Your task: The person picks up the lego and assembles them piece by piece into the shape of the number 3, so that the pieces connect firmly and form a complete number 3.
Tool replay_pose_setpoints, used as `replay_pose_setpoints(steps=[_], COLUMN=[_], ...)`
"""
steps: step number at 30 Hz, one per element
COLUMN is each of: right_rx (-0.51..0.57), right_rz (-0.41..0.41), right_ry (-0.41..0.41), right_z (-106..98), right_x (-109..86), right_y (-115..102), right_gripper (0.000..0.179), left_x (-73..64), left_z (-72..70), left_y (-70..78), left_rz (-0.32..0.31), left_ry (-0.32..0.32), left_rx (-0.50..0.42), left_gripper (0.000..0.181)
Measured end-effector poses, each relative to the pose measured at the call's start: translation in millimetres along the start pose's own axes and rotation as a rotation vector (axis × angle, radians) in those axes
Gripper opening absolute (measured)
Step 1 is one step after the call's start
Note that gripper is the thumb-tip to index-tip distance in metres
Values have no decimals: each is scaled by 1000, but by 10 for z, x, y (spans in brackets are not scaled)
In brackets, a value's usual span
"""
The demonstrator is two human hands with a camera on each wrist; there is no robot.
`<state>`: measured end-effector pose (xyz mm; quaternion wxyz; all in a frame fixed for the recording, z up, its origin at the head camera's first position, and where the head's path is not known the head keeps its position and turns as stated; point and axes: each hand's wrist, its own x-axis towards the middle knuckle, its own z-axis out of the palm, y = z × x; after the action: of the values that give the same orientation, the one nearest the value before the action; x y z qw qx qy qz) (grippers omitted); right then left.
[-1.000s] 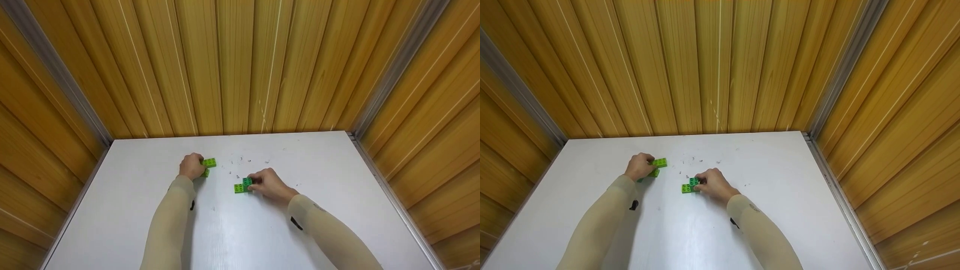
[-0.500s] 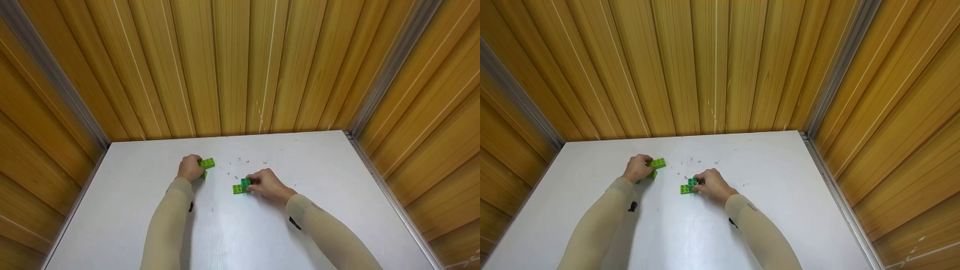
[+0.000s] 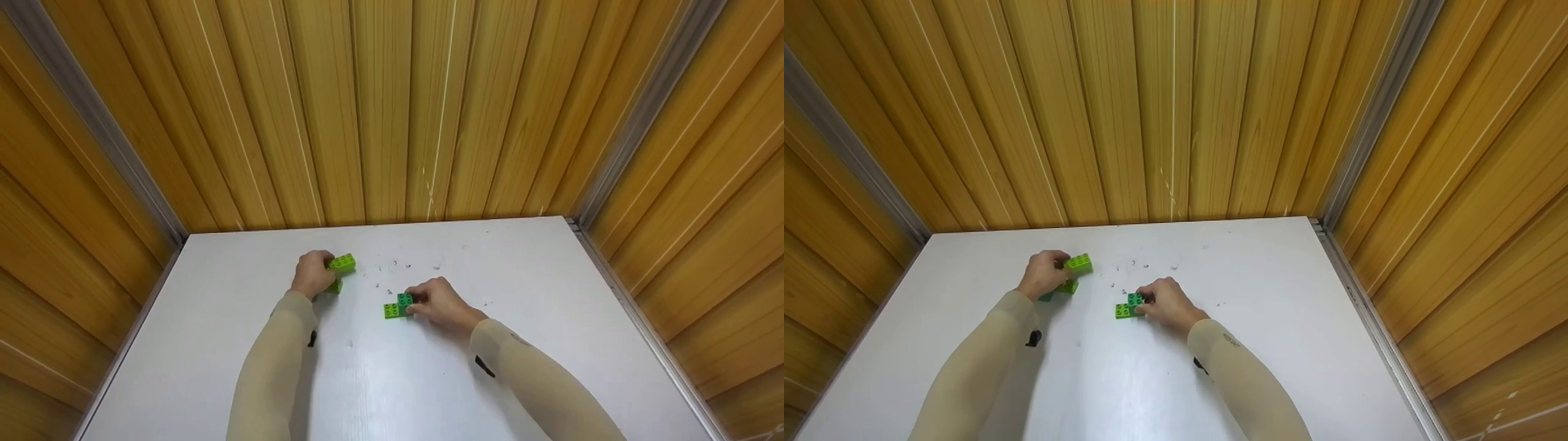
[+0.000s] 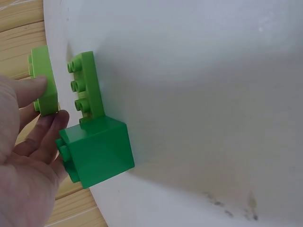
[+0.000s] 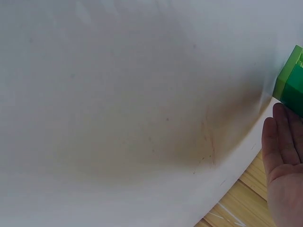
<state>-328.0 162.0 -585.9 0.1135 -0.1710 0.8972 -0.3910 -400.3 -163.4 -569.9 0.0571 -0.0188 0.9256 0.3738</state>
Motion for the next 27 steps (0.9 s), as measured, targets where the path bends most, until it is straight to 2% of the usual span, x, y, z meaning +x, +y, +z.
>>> replay_pose_setpoints(steps=[6,14,20,27], right_rx=[-1,1,9,26], right_rz=[-20,-36,5,20], right_ry=[12,20,24,16], right_z=[-8,-8,-4,32], right_x=[4,-14,-23,-19], right_y=[5,-7,-23,-39], right_gripper=[34,31,30,30], left_x=[-32,-112,-170,-254], left_z=[-28,21,39,20], left_y=[79,133,164,204], left_rz=[35,112,129,138], left_ry=[1,49,24,24], left_rx=[-16,-33,-52,-56], left_gripper=[44,38,39,39])
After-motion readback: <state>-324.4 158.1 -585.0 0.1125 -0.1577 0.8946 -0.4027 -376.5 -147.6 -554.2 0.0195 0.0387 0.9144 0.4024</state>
